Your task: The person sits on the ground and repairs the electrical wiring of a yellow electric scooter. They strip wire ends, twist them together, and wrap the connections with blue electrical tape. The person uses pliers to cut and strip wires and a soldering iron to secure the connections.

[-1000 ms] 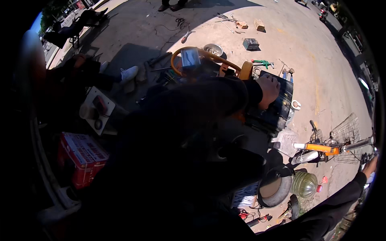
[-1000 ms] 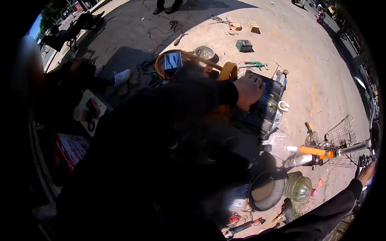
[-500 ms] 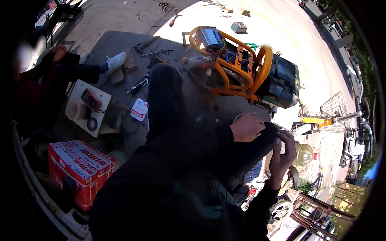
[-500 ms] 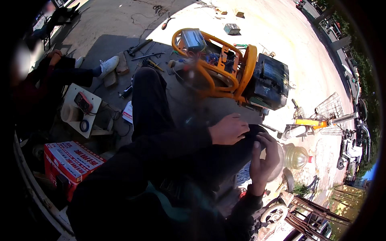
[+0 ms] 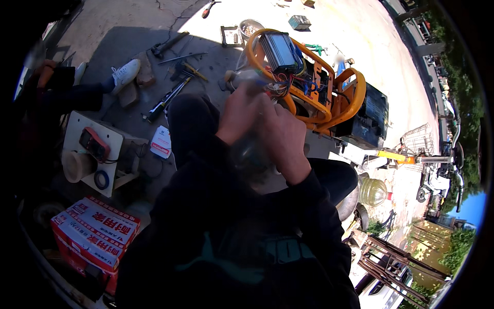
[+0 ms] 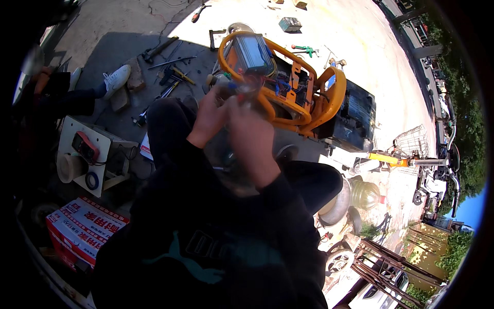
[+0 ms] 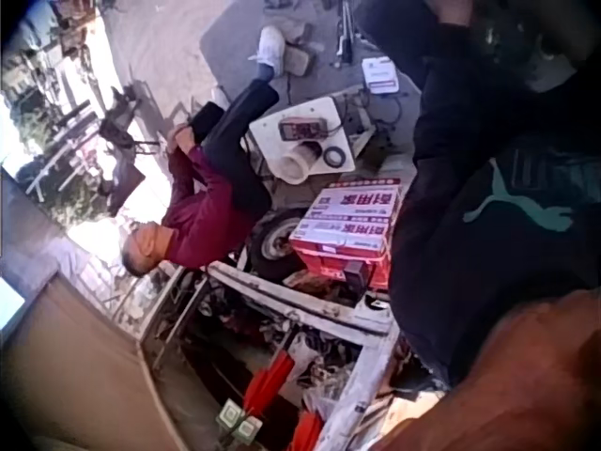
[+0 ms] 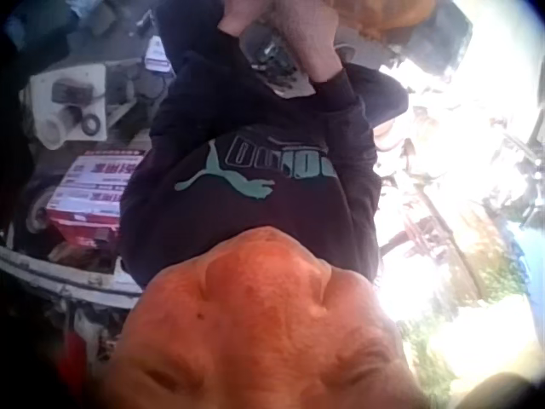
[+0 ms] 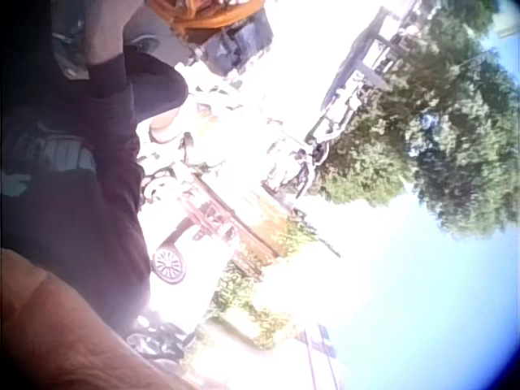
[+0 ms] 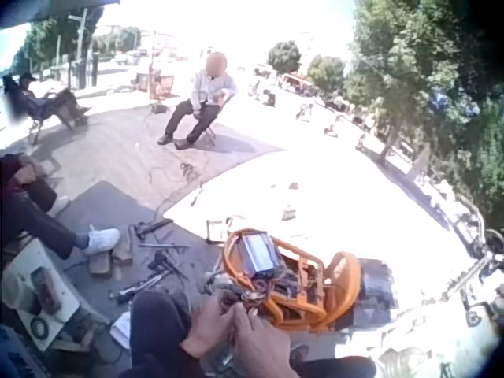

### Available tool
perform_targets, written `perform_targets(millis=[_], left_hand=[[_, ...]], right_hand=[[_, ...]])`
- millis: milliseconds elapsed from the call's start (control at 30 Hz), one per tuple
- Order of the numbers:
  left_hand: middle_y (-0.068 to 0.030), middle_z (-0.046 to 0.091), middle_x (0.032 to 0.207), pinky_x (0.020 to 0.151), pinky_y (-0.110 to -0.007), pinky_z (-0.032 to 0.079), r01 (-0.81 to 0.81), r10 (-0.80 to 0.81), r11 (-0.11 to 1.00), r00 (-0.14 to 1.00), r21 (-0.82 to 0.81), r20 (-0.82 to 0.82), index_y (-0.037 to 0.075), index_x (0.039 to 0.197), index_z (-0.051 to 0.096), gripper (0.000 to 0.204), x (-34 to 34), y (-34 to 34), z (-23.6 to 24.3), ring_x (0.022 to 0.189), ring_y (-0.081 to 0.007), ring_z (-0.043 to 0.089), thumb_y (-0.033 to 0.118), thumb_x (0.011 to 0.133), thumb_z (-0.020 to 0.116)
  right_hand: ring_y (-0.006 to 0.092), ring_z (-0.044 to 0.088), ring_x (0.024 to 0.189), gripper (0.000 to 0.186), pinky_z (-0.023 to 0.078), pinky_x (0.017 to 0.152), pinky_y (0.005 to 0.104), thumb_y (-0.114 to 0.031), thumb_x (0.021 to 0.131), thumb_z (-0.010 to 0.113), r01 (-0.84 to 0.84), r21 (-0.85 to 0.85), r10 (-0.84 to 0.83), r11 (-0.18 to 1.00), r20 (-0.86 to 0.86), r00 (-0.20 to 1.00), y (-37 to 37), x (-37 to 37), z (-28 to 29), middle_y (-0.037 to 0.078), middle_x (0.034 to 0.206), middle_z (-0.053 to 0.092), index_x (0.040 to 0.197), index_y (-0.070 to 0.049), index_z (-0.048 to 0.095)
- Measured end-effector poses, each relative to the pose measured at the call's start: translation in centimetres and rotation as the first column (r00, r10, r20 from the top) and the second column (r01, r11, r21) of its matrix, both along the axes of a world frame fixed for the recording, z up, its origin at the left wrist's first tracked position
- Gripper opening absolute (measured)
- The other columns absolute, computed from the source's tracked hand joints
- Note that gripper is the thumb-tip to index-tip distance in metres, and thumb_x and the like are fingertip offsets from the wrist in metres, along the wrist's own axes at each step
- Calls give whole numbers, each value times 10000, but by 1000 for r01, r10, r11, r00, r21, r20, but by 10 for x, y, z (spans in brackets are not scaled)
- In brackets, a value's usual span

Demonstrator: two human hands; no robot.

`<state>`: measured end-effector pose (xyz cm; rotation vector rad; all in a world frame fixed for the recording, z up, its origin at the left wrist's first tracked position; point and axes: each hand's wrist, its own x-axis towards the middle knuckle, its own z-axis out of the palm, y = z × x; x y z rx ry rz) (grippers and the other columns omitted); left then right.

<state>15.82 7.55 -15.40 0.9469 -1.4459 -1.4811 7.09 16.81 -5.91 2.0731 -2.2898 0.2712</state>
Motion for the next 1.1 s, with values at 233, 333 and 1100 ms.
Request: perform_targets(millis=[233, 333, 1100], left_hand=[[-182, 742, 928, 771, -376, 549, -46, 73, 980, 989, 195, -132, -12, 1067, 706, 294, -7, 7, -3, 862, -272, 748, 264, 966, 691], [-158, 734, 894, 720, -348, 539, 21, 3, 986, 990, 167, -144, -11, 1068, 718, 294, -9, 5, -4, 796, -234, 729, 265, 970, 698], [-95, 697, 846, 698, -314, 534, -245, 213, 955, 959, -167, -189, -2, 993, 722, 182, -35, 36, 16, 762, -190, 702, 32, 829, 793]], right_hand=[[318, 730, 727, 380, 566, 656, 430, -249, 994, 607, 224, -10, -224, 975, -57, 973, -61, -3, 18, 133, 820, 738, 1353, -127, 635], [323, 736, 759, 274, 566, 673, 436, -277, 990, 632, 181, 34, -176, 983, -114, 978, -68, -8, 30, 145, 795, 735, 1192, -124, 737], [164, 635, 867, 185, 522, 780, 322, -150, 1062, 579, 216, -248, -24, 944, 603, 798, -10, -60, 0, 116, 959, 675, 1135, 20, 587]])
